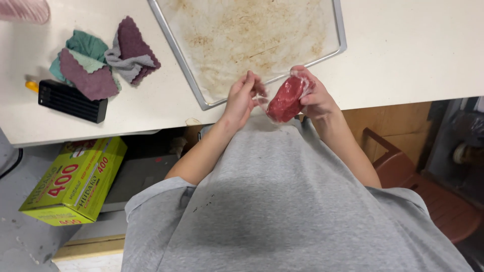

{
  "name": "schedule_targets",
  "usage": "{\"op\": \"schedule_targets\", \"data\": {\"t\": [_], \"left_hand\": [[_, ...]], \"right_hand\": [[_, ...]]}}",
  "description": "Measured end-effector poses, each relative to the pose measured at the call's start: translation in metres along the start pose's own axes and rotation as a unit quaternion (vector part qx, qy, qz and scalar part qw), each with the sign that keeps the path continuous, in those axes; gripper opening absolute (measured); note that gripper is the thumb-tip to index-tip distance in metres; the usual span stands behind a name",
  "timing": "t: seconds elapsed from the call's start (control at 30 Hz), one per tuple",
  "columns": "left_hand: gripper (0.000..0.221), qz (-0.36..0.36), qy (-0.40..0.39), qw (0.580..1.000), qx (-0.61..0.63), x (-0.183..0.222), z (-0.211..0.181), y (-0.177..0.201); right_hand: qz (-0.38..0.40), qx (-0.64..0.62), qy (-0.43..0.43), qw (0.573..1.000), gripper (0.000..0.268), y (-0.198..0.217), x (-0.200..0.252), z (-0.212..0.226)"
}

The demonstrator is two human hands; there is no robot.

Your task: Rolling small portions of meat into balls on a parchment-lined tray.

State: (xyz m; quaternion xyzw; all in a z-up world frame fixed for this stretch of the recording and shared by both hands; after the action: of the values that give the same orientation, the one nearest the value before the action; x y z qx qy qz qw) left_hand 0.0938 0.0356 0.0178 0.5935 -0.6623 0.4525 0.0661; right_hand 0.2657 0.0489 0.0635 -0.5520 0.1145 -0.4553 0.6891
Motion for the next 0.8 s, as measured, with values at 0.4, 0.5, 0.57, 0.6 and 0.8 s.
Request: {"op": "schedule_targets", "data": {"t": [0.4,0.5,0.57,0.6,0.8], "left_hand": [[0.028,0.082,-0.229,0.884,-0.399,0.032,-0.05,-0.085],[0.028,0.104,-0.29,0.817,-0.487,0.052,-0.065,-0.095],[0.027,0.129,-0.298,0.818,-0.474,0.06,-0.075,-0.092],[0.025,0.154,-0.306,0.819,-0.461,0.066,-0.08,-0.092],[0.016,0.173,-0.376,0.799,-0.436,0.083,-0.102,-0.071]], "right_hand": [[-0.225,0.028,0.038,0.973,0.069,0.041,0.006,-0.013],[-0.153,-0.203,-0.027,0.967,0.096,0.064,0.009,-0.044],[-0.139,-0.169,-0.056,0.974,0.091,0.066,0.01,-0.048],[-0.125,-0.134,-0.084,0.979,0.086,0.066,0.01,-0.053],[0.041,-0.085,-0.118,0.988,0.078,-0.022,-0.009,-0.033]]}}
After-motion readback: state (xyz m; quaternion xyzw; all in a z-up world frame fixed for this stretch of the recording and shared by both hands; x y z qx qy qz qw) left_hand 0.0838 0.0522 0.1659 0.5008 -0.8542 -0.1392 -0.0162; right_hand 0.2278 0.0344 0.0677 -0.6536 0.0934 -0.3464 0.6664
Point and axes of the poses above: each hand's wrist, its own x-axis away from the middle knuckle, its own y-axis out of the back of the hand, z = x × y, the point moved 9 cm from there along -x, towards the middle knuckle, and after that the axes turned 13 degrees about -x, right-handed, at the moved point
